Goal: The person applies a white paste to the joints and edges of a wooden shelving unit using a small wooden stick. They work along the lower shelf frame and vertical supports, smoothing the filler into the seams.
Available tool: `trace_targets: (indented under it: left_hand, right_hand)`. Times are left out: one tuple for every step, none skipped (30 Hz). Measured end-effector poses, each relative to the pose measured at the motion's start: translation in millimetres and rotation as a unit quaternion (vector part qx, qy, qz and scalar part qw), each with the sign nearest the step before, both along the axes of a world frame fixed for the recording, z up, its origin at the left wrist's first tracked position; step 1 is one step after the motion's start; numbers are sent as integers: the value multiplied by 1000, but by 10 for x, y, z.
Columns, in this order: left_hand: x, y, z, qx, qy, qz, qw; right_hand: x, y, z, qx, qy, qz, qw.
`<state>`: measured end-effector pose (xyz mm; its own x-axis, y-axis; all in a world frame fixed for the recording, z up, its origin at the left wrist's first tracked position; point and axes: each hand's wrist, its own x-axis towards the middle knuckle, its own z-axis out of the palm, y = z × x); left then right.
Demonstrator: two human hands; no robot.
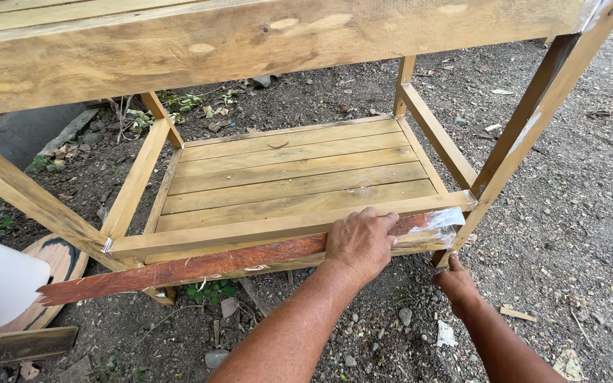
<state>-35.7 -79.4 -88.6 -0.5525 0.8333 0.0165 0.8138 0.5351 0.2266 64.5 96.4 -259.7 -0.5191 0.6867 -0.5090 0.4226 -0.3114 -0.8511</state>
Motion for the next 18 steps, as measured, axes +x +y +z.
trace_targets:
  left_hand:
    - [1, -9, -3, 7, 3, -1, 1000]
    - [1, -16, -5, 14, 6, -2, 1000]
    - [0, -29, -7, 21, 9, -3, 1000]
    - [-7, -43, -5, 16, 5, 2, 1000]
    - [-7, -49, -3, 10, 1, 5, 1000]
    - [-9, -55, -1, 5, -3, 8, 1000]
    - [-13, -70, 4, 1, -1, 6, 1000]
    - [-17, -78, 9, -3, 0, 4, 1000]
    - [-22, -84, 16, -7, 3, 3, 1000]
    - [-27, -84, 24, -1, 7, 2, 1000]
    - [-23, -81, 26, 3, 10, 1, 1000]
    - [-12, -76, 24, 8, 12, -1, 1000]
    - [-4, -67, 23, 6, 5, 0, 1000]
    - [3, -57, 21, 4, -1, 0, 1000]
    - [8, -51, 16, 2, -7, 1, 1000]
    - [6, -46, 13, 6, -7, 0, 1000]
    - [-3, -45, 12, 10, -6, -1, 1000]
    - [-9, -48, 8, 14, -6, -1, 1000]
  right_hand:
    - [-21, -13, 16, -12, 13, 1, 1000]
    - [-50, -23, 35, -24, 27, 2, 999]
    - [-78, -37, 58, -35, 41, 4, 999]
    - [-108, -58, 93, -49, 41, -1, 998]
    - [-133, -80, 124, -62, 41, -5, 997]
    - [-151, -103, 148, -75, 41, -10, 996]
    - [-150, -131, 165, -76, 47, -15, 996]
    - [-145, -150, 172, -77, 52, -20, 995]
    - [-156, -154, 177, -77, 59, -25, 995]
    - [-180, -151, 178, -79, 71, -28, 994]
    - [-193, -153, 167, -81, 83, -32, 993]
    - [-199, -151, 152, -83, 93, -37, 991]
    - [-211, -150, 139, -68, 109, -43, 991]
    - [-223, -147, 130, -53, 125, -49, 989]
    - [-225, -148, 125, -39, 141, -55, 988]
    - [-226, -147, 126, -32, 123, -52, 991]
    - [-223, -149, 134, -26, 105, -48, 993]
    - [-212, -158, 145, -19, 86, -43, 995]
